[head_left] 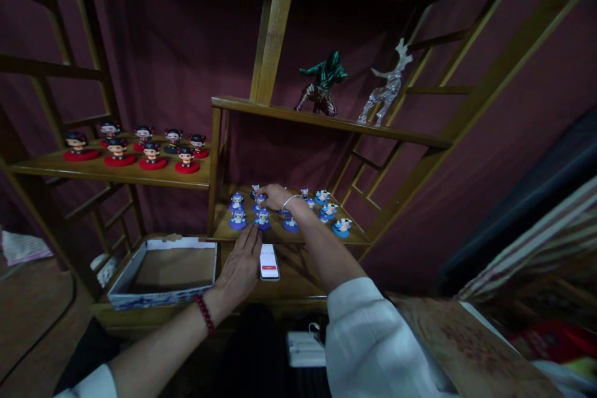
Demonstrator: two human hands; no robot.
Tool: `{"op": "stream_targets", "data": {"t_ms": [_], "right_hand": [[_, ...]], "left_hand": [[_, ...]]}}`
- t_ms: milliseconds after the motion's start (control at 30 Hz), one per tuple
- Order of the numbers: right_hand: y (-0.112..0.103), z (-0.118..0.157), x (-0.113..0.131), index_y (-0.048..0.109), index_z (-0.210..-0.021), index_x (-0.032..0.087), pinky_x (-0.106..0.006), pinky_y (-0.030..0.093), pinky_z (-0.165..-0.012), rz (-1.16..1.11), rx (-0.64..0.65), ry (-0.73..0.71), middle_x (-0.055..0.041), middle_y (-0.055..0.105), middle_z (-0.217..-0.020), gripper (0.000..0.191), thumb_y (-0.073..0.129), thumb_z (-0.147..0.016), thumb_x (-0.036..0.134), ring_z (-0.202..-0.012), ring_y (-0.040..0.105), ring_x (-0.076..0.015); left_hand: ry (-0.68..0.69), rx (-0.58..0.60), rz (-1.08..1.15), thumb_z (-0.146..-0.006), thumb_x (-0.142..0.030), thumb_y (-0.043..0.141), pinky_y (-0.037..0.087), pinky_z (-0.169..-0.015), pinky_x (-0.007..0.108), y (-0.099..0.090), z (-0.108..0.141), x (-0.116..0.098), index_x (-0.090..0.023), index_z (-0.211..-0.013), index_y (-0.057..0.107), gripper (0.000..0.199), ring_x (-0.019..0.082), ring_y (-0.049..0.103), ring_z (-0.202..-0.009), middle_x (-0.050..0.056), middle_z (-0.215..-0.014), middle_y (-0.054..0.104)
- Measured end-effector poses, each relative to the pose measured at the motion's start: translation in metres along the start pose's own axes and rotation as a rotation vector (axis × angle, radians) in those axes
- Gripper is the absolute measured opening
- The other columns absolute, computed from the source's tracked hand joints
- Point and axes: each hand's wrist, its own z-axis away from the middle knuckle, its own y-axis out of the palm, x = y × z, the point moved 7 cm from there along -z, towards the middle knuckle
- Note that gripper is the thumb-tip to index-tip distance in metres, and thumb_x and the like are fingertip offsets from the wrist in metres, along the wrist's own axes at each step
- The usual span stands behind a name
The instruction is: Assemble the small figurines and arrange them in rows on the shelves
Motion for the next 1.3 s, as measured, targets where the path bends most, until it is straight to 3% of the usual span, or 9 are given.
{"op": "stream_targets", "data": {"t_ms": [367, 533, 700, 867, 1000, 1133, 1300], "right_hand": [[-0.001, 0.002, -0.002, 0.063, -0.104, 0.023, -0.018, 0.041, -0.068, -0.020, -0.004, 0.019, -0.0017, 0.066, -0.088, 0.039, 0.067, -0.065, 0.026, -0.081, 0.059, -0.0153], [-0.008, 0.011, -0.005, 0.061, -0.106, 0.020, -0.016, 0.042, -0.066, -0.141, -0.036, 0.015, 0.0013, 0.067, -0.082, 0.040, 0.064, -0.066, 0.018, -0.074, 0.059, -0.0109], [-0.039, 0.049, -0.016, 0.062, -0.101, 0.016, -0.021, 0.046, -0.071, -0.286, -0.347, 0.019, -0.0033, 0.066, -0.087, 0.030, 0.058, -0.072, 0.017, -0.074, 0.060, -0.0115], [-0.058, 0.106, -0.029, 0.059, -0.105, 0.019, -0.027, 0.048, -0.076, -0.380, -0.774, 0.049, -0.0058, 0.063, -0.094, 0.028, 0.051, -0.078, 0.027, -0.080, 0.060, -0.0134], [-0.037, 0.137, -0.043, 0.054, -0.110, 0.018, -0.033, 0.048, -0.080, -0.477, -0.977, 0.168, -0.0086, 0.062, -0.100, 0.034, 0.048, -0.081, 0.033, -0.085, 0.059, -0.0162], [-0.006, 0.151, -0.044, 0.047, -0.117, 0.018, -0.036, 0.047, -0.083, -0.533, -0.999, 0.232, -0.0108, 0.059, -0.108, 0.041, 0.049, -0.081, 0.036, -0.092, 0.058, -0.0180], [0.023, 0.156, -0.041, 0.045, -0.120, 0.016, -0.039, 0.045, -0.087, -0.553, -0.994, 0.296, -0.0126, 0.055, -0.113, 0.046, 0.051, -0.079, 0.038, -0.099, 0.054, -0.0199]], "left_hand": [[-0.002, 0.008, -0.014, -0.064, 0.006, 0.032, 0.029, -0.103, 0.040, 0.001, 0.000, 0.000, 0.003, -0.125, 0.038, 0.061, 0.028, 0.019, -0.129, 0.022, -0.136, 0.032], [0.007, 0.007, -0.004, -0.068, 0.002, 0.034, 0.028, -0.103, 0.041, 0.002, 0.000, 0.001, 0.003, -0.124, 0.039, 0.056, 0.027, 0.020, -0.129, 0.022, -0.135, 0.034], [0.012, -0.049, 0.048, -0.072, -0.002, 0.037, 0.030, -0.102, 0.043, 0.000, 0.001, 0.003, 0.001, -0.123, 0.039, 0.052, 0.027, 0.019, -0.130, 0.022, -0.135, 0.032], [0.026, -0.099, 0.077, -0.073, -0.004, 0.039, 0.031, -0.101, 0.044, 0.001, 0.004, -0.001, -0.001, -0.123, 0.041, 0.050, 0.028, 0.017, -0.130, 0.022, -0.137, 0.028], [0.095, -0.100, 0.120, -0.074, -0.003, 0.038, 0.032, -0.101, 0.045, 0.003, 0.006, -0.016, -0.002, -0.121, 0.043, 0.047, 0.027, 0.018, -0.130, 0.021, -0.136, 0.032], [0.140, -0.072, 0.145, -0.074, -0.003, 0.037, 0.032, -0.100, 0.044, 0.006, 0.004, -0.030, -0.002, -0.122, 0.042, 0.048, 0.028, 0.017, -0.130, 0.021, -0.135, 0.032], [0.104, -0.010, 0.101, -0.071, -0.003, 0.038, 0.032, -0.099, 0.046, 0.014, 0.001, -0.033, -0.002, -0.124, 0.040, 0.053, 0.030, 0.023, -0.128, 0.021, -0.134, 0.034]]}}
